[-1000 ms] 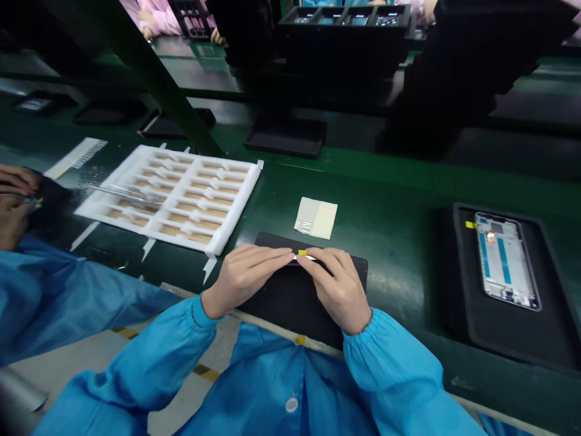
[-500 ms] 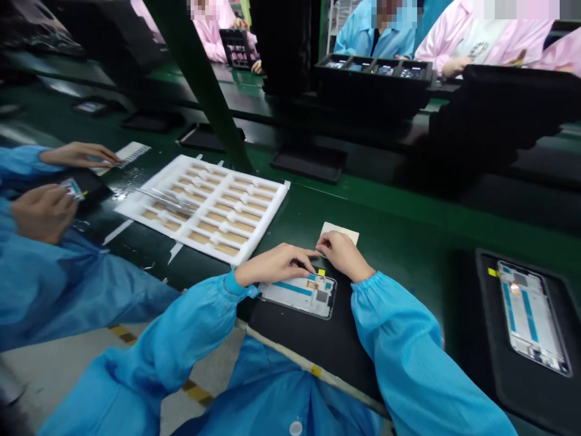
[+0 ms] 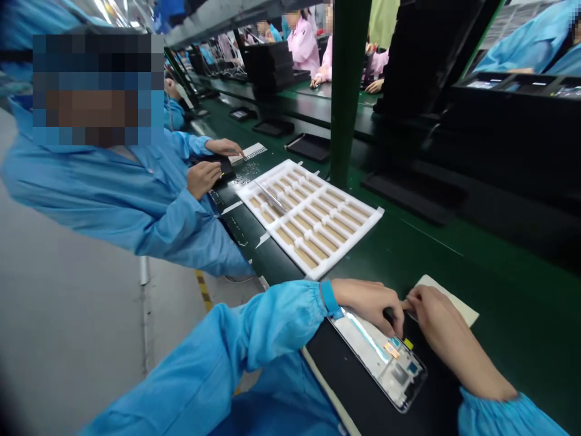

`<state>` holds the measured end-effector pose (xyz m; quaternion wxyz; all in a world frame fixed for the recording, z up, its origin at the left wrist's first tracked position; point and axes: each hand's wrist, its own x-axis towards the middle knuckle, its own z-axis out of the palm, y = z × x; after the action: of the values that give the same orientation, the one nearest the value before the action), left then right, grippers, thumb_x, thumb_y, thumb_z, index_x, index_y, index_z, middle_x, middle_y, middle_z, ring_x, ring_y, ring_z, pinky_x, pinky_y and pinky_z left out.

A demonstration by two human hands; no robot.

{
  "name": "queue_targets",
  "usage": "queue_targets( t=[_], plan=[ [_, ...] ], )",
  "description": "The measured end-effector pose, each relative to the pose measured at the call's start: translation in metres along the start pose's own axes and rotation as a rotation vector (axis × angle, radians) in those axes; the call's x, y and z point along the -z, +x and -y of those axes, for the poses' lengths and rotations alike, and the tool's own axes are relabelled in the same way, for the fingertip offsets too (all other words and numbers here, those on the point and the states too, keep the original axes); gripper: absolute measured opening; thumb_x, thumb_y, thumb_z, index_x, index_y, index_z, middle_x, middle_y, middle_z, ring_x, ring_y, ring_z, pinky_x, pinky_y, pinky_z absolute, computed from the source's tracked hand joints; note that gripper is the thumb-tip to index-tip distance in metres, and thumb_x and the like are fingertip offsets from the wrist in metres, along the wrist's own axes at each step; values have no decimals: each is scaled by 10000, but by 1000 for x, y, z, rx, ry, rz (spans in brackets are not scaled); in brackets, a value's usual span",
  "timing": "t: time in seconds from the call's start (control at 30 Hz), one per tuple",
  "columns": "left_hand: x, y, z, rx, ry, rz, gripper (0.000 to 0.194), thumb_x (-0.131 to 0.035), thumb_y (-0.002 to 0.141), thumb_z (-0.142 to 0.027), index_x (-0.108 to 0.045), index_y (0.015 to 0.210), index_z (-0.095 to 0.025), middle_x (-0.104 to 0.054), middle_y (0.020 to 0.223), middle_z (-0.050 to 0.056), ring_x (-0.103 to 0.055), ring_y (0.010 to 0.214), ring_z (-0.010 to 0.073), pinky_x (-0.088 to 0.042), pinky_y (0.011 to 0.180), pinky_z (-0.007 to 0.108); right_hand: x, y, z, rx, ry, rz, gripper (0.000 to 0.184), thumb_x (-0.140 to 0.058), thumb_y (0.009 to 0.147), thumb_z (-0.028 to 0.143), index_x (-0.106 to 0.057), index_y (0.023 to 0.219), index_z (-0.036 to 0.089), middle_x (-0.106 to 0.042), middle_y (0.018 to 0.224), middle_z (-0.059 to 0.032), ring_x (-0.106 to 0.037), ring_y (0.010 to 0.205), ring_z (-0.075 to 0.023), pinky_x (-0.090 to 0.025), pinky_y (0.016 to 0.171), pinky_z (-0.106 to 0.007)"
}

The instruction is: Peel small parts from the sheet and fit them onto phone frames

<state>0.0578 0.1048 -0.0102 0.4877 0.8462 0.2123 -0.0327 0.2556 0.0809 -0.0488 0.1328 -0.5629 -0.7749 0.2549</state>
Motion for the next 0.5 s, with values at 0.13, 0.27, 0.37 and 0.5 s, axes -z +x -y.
queue_targets(
  t=[0.13,0.27,0.37,0.5],
  plan=[
    [-1,2,2,-15,4,9,107,-724,805,-166,-757,906,-153,-744,1016,18,-684,976,171,-479,849,232,7,-2,-2,-76,176,-66,285,-463,805,464,-593,721,224,-675,713,-122,-643,631,-277,-510,603,-404],
    [-3,1,6,-21,-9,3,119,-699,825,-181,-752,930,-167,-729,1091,24,-680,1033,184,-489,873,244,20,-11,11,-114,365,-191,165,-597,820,427,-638,732,294,-710,721,-112,-685,643,-289,-515,541,-391],
    [-6,-4,9,-51,-4,-44,119,-701,827,-203,-753,934,-191,-653,1273,30,-667,1088,200,-495,891,256,28,-18,26,-221,531,-282,113,-659,833,400,-645,733,351,-724,758,-107,-711,738,-303,-531,558,-400],
    [-11,-24,-2,-109,68,-128,185,-633,899,-239,-724,1041,-162,-571,1394,62,-653,1123,197,-494,905,251,28,-33,24,-338,540,-371,103,-728,776,417,-651,754,353,-737,828,-114,-717,834,-350,-541,549,-446]
  ],
)
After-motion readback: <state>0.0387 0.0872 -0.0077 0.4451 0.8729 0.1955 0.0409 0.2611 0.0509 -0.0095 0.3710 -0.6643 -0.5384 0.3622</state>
